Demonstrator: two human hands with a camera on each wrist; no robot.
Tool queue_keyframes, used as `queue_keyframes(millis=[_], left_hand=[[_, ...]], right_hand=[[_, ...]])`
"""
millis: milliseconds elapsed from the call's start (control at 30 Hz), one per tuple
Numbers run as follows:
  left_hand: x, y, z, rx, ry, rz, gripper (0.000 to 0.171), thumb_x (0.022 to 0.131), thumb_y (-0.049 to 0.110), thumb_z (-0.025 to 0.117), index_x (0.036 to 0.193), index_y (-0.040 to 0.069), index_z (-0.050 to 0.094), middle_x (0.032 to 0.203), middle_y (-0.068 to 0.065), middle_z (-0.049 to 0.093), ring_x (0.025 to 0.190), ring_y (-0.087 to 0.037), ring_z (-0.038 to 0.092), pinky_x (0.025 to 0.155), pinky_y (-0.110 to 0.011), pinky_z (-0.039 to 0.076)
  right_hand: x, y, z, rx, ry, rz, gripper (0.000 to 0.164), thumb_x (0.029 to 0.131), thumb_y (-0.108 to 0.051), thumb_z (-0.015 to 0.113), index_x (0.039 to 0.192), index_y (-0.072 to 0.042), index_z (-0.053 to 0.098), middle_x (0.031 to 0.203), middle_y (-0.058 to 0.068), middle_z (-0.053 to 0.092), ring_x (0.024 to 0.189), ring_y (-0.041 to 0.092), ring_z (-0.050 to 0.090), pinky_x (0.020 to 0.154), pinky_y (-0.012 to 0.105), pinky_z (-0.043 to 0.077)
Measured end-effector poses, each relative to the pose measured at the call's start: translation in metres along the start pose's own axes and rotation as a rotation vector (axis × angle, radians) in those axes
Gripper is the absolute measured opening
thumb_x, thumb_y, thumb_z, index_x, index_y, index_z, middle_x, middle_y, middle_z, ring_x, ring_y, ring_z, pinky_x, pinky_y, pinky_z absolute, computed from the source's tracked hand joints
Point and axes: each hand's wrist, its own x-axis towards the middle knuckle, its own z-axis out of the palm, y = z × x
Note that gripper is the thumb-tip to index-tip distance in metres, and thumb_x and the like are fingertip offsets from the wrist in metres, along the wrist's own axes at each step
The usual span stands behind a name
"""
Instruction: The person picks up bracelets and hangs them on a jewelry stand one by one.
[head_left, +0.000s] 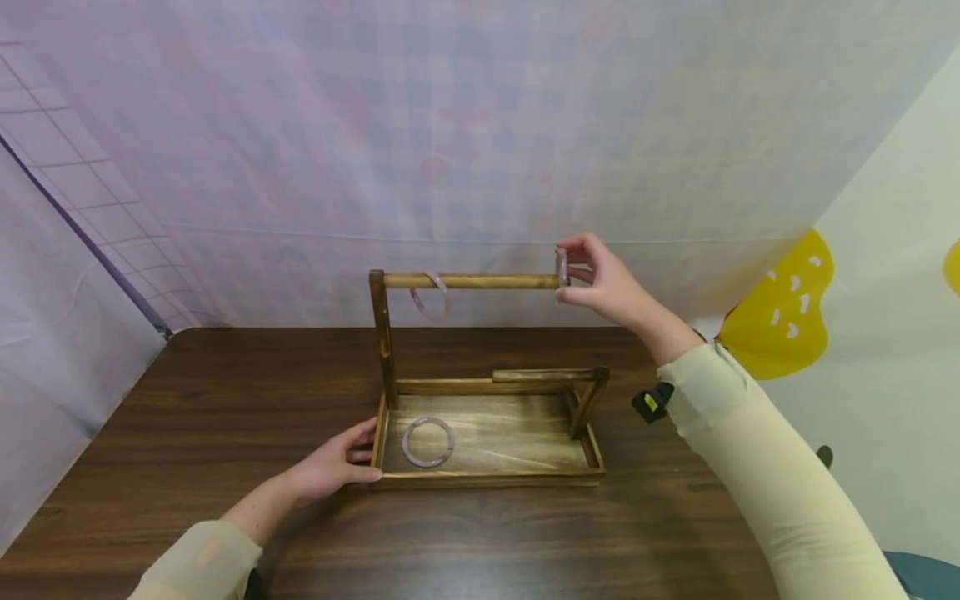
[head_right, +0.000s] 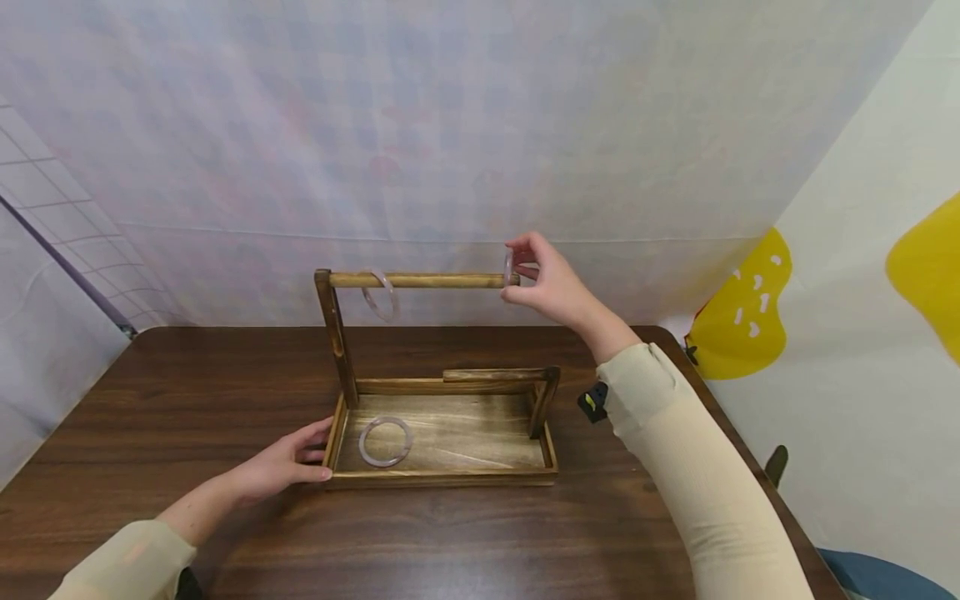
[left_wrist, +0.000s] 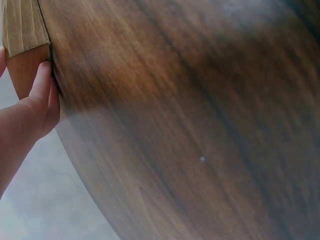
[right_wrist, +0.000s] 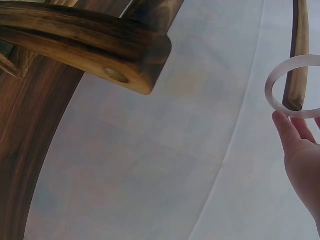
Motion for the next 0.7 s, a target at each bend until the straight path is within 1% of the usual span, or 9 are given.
queue_keyframes(millis=[433, 700], left_hand=[[0.0006, -0.0004, -0.0010, -0.010, 0.003, -0.001, 0.085, 0.085, 0.007, 0.067, 0.145, -0.011, 0.010, 0.141, -0.037, 0.029, 0.125, -0.051, 0.039, 0.096, -0.047, 0.047], [-0.0003, -0.0007, -0.0006, -0.013, -0.006, 0.008, 0.085, 0.085, 0.008, 0.066, 0.145, -0.011, 0.009, 0.141, -0.038, 0.028, 0.125, -0.051, 0.039, 0.096, -0.047, 0.047]], right_hand=[[0.0039, -0.0042, 0.0020, -0.046, -0.019, -0.019, 0.058, 0.078, 0.005, 0.062, 0.129, 0.010, 0.035, 0.131, 0.028, 0.040, 0.122, 0.037, 0.045, 0.109, 0.046, 0.035], [0.0079, -0.0053, 0.0044, -0.050, -0.021, -0.039, 0.057, 0.076, 0.005, 0.064, 0.127, 0.010, 0.037, 0.130, 0.030, 0.041, 0.119, 0.036, 0.046, 0.109, 0.045, 0.036]])
